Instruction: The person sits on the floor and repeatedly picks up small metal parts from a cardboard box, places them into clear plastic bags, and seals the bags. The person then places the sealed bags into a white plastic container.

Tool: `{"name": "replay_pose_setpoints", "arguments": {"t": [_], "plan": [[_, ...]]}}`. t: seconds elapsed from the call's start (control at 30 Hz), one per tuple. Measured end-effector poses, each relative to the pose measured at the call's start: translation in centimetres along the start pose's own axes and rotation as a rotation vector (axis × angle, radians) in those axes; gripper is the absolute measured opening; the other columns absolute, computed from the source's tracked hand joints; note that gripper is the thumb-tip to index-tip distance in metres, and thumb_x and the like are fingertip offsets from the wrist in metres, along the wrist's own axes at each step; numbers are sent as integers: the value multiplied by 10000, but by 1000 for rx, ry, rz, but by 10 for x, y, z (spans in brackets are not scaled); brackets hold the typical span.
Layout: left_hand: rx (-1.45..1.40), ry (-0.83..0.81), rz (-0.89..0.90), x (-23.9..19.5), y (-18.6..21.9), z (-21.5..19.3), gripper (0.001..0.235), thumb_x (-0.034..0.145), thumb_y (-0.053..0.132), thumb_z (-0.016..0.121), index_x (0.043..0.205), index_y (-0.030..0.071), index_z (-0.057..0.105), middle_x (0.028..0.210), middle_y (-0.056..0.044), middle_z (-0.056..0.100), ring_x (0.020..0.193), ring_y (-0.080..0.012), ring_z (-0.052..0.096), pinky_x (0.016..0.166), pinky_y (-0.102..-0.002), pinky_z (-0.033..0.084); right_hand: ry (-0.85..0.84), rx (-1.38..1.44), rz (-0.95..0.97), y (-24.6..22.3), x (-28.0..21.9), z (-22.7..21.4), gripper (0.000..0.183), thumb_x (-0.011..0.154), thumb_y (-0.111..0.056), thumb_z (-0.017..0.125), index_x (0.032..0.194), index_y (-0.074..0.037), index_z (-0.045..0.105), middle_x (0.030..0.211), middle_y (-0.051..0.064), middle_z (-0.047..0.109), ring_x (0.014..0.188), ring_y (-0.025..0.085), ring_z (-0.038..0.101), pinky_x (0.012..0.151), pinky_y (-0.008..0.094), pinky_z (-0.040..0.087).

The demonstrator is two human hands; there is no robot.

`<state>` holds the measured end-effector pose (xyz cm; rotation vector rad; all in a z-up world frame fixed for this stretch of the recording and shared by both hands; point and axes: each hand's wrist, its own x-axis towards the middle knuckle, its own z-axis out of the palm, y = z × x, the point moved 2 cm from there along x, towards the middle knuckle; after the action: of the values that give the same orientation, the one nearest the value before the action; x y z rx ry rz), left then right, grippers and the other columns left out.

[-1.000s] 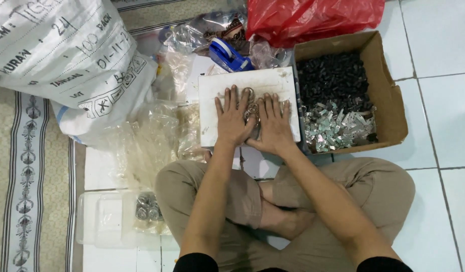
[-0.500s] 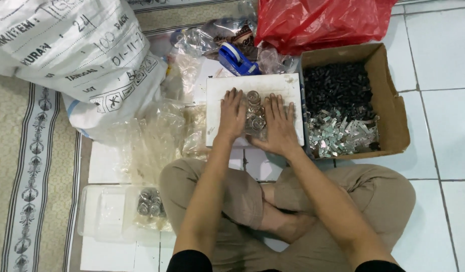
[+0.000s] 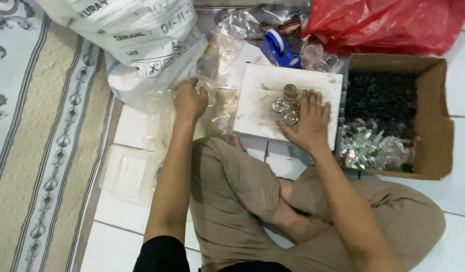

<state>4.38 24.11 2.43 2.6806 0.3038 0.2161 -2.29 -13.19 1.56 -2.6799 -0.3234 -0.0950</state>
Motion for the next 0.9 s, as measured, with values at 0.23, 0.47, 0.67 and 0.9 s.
{"name": "replay_pose_setpoints", "arguments": {"t": [0.23,0.47,0.67,0.9], "plan": [[-33,37,-265,-42,-68,-42,368,892,138,611,1199,-43,705,991,-209,721,989,-390,719,847,-489,582,46,-72,-55,-4,1,2,1040,845,-641,600,1567,62,345,1576,392,342,1493,546,272,1161,728,170],[135,-97,-243,-69,-61,-19,500,827,306,785,1185,-36,708,1038,-228,709,1023,-394,705,877,-531,548,34,-56,-43,-2,-1,3,1033,838,-645,594,1566,49,360,1589,387,324,1495,559,255,1158,738,147],[-119,106,-514,-76,-94,-54,623,855,399,738,1320,5,608,1228,-226,630,1196,-405,607,1003,-529,467,32,-42,-44,-6,0,-1,1030,852,-648,592,1565,59,362,1575,400,341,1492,565,263,1155,733,165],[-80,-6,-578,-82,-143,-30,575,873,354,766,1344,52,635,1051,-119,749,1101,-331,679,1016,-500,409,24,7,-11,-7,-1,-2,1080,830,-669,613,1582,56,336,1589,399,314,1505,562,226,1165,732,121]]}}
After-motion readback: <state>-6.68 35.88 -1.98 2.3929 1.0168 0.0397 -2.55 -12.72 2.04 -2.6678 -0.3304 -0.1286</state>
